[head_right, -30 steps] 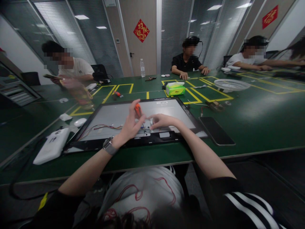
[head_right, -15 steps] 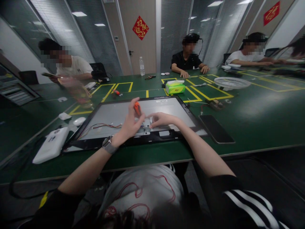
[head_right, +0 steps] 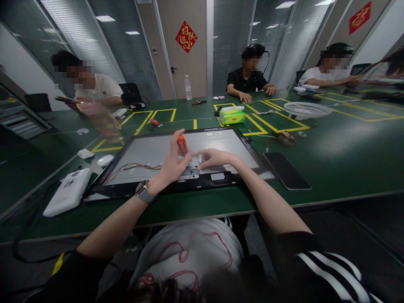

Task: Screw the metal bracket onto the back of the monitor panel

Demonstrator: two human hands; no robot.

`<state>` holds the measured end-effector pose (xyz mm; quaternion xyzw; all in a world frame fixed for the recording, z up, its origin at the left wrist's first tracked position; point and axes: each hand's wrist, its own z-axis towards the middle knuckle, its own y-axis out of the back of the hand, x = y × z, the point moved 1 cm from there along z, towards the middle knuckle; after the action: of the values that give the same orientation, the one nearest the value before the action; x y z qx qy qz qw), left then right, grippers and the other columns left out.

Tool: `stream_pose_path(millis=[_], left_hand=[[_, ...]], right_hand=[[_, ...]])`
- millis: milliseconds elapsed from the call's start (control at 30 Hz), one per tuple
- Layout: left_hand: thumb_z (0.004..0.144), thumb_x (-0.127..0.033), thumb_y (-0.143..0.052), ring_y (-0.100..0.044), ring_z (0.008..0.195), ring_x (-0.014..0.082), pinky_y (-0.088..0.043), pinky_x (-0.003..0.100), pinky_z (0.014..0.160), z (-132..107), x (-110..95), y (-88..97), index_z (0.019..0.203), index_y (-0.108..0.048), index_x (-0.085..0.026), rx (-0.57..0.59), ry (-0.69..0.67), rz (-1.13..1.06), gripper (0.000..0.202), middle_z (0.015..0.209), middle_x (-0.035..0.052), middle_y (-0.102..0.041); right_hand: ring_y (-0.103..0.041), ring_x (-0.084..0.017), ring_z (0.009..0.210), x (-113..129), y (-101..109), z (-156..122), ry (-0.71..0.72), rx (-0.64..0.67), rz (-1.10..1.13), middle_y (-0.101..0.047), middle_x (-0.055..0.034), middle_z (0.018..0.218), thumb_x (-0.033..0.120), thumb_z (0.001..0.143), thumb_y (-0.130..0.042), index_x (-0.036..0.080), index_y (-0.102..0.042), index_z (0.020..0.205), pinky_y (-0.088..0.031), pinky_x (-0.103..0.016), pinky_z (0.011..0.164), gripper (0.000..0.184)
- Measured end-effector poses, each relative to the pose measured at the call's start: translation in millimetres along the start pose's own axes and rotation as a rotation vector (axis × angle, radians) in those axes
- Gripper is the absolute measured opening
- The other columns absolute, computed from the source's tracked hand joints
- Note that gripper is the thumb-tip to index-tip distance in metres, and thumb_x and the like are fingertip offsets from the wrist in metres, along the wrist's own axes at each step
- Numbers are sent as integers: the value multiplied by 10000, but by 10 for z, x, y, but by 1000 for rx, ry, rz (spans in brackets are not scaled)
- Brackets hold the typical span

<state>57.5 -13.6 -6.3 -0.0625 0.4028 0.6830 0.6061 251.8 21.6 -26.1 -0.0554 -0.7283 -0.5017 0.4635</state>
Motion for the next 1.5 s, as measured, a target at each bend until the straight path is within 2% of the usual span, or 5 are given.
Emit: stream_pose_path(millis=[633, 933, 1500], left_hand=[[886, -164, -484, -568, 613, 115, -549, 314, 667, 2, 6, -3, 1426, -174, -287, -14, -7, 5, 635, 837, 10, -519], [881, -160, -490, -575, 615, 111, -549, 316, 685, 8, 13, -1, 1427, -171, -278, -10, 3, 11, 643, 837, 9, -519], [879, -149, -486, -573, 640, 108, -533, 297, 698, 3, 1, -4, 1426, -167, -259, -10, 14, 34, 643, 848, 8, -513]], right_hand=[[-480, -116, 616, 64, 6, -18, -17, -8, -16, -550, 16, 684, 428, 714, -708, 127, -566, 1214, -365, -245, 605, 600], [-486, -120, 628, 38, 5, -11, -16, -6, -17, -550, 16, 691, 445, 710, -708, 117, -548, 1241, -372, -249, 619, 645], [-483, -118, 610, 28, 1, -5, -11, -5, -11, -543, 20, 673, 445, 710, -707, 111, -561, 1215, -365, -246, 597, 622]])
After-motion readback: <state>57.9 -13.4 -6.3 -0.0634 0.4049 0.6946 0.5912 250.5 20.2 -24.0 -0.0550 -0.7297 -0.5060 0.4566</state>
